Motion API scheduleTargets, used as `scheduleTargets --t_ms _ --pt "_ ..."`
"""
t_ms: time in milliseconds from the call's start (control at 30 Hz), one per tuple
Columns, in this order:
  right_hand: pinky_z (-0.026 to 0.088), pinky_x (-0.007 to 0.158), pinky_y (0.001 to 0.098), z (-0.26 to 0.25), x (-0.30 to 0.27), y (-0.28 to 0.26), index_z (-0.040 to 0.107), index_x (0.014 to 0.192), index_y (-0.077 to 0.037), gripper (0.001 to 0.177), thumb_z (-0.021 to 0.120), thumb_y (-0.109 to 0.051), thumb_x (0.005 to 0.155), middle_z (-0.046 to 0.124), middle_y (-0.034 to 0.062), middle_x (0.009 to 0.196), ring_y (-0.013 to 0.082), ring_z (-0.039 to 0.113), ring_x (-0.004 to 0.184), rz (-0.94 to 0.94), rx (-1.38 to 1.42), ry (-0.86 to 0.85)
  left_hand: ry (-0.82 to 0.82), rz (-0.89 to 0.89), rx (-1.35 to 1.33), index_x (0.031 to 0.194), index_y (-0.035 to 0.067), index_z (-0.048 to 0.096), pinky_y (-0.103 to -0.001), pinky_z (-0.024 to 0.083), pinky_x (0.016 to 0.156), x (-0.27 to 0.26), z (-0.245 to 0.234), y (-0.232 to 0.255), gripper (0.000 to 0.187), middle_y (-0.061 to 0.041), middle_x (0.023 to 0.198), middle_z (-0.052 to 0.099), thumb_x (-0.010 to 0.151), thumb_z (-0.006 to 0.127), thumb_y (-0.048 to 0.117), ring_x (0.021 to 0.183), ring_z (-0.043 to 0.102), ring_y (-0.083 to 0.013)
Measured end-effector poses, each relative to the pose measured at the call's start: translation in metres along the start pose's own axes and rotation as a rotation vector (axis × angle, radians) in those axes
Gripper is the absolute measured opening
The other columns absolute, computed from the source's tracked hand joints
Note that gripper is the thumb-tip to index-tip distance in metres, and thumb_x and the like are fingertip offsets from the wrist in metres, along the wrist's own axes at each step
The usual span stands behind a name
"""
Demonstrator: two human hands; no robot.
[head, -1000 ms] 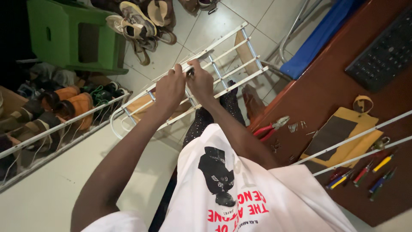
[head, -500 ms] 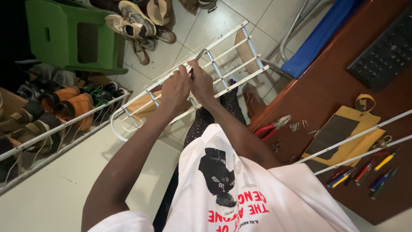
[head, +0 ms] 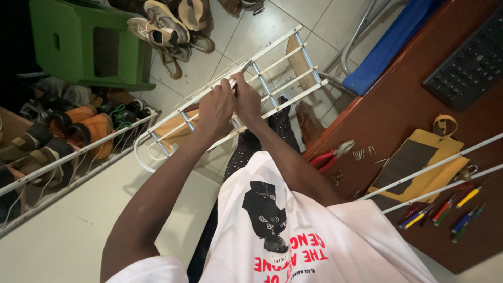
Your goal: The person assembles a white metal shoe rack by inserting and tightening small fasteners into the frame. They use a knife to scrape or adjust parts of the metal frame and then secure the fasteners by hand.
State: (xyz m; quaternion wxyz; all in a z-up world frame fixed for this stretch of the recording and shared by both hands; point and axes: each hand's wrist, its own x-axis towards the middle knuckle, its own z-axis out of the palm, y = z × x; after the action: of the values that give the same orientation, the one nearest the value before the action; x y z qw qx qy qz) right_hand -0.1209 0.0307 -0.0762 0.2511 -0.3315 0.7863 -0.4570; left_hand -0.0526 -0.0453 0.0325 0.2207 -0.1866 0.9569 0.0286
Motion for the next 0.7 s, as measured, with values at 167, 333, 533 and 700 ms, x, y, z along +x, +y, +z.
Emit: scheduleTargets --t_ms 167,333,533,700 --pt "0.051 0.070 0.0497 0.000 0.000 0.002 0.055 0.125 -0.015 0.035 0.069 -0.014 0.093 0.072 0.0146 0.087 0.0390 0.070 0.086 -0.021 0.011 0.005 0.060 -0.023 -0.036 0.111 -0.006 0.064 -0.037 0.058 0.065 0.005 0.020 -0.002 0.040 -0.014 0.101 0.055 0.076 0.077 0.008 0.090 0.067 -0.0270" --pt "0.051 0.069 0.0494 0.001 0.001 0.001 0.055 0.123 -0.016 0.033 0.068 -0.015 0.093 0.072 0.0134 0.084 0.0371 0.071 0.084 0.024 -0.003 -0.034 0.131 -0.052 -0.043 0.109 -0.007 0.064 -0.038 0.059 0.061 0.009 0.036 -0.003 0.026 -0.014 0.099 0.057 0.091 0.075 0.008 0.086 0.069 -0.0265" --pt "0.051 0.069 0.0509 0.002 0.002 0.002 0.055 0.124 -0.015 0.034 0.068 -0.015 0.092 0.072 0.0148 0.084 0.0395 0.070 0.085 0.012 -0.004 -0.019 0.043 0.023 -0.004 0.106 -0.005 0.066 -0.035 0.060 0.061 0.001 0.012 -0.003 0.050 -0.015 0.100 0.057 0.061 0.076 0.015 0.085 0.069 -0.0270" --pt "0.051 0.071 0.0510 0.005 0.003 0.006 0.055 0.124 -0.015 0.036 0.068 -0.017 0.091 0.071 0.0164 0.088 0.0407 0.069 0.087 -0.046 -0.021 0.035 0.188 -0.042 -0.026 0.102 -0.006 0.066 -0.037 0.059 0.059 0.010 0.035 -0.005 0.020 -0.014 0.094 0.058 0.090 0.063 0.011 0.080 0.070 -0.0261"
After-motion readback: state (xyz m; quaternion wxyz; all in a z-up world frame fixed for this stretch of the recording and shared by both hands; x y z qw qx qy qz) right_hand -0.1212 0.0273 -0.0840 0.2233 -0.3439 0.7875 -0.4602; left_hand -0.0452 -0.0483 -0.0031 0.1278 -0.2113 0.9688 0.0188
